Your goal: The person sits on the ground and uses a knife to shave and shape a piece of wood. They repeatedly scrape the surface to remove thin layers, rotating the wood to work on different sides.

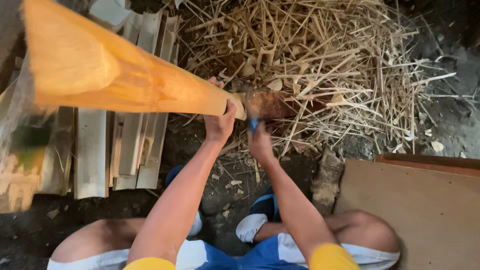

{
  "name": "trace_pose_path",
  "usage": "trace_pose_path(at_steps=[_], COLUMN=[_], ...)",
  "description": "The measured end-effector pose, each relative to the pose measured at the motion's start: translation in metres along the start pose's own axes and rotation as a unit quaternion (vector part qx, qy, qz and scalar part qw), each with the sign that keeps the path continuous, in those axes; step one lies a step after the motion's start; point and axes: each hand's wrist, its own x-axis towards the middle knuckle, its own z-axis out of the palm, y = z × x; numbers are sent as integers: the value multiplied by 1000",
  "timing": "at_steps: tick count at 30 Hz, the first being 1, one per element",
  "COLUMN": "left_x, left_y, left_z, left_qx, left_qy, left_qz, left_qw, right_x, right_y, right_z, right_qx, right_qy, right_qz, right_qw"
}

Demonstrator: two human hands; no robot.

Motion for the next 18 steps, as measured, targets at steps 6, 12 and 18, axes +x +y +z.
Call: trace_pose_path(at_steps=[6,12,18], left_x=[11,3,6], left_y=[-5,-19,-11], left_z=[2,-2,-2], left_qx=[60,86,-24], left_qy=[8,9,1], left_qz=[-15,79,-19], left_qw=[998,993,1000], right_x=[22,-8,21], right_y=[22,0,69], right_z=[-7,-28,52], right_qx=[-15,194,-2], right_qy=[-56,152,-69], right_qz=[8,-129,118], right_qw=[998,960,991])
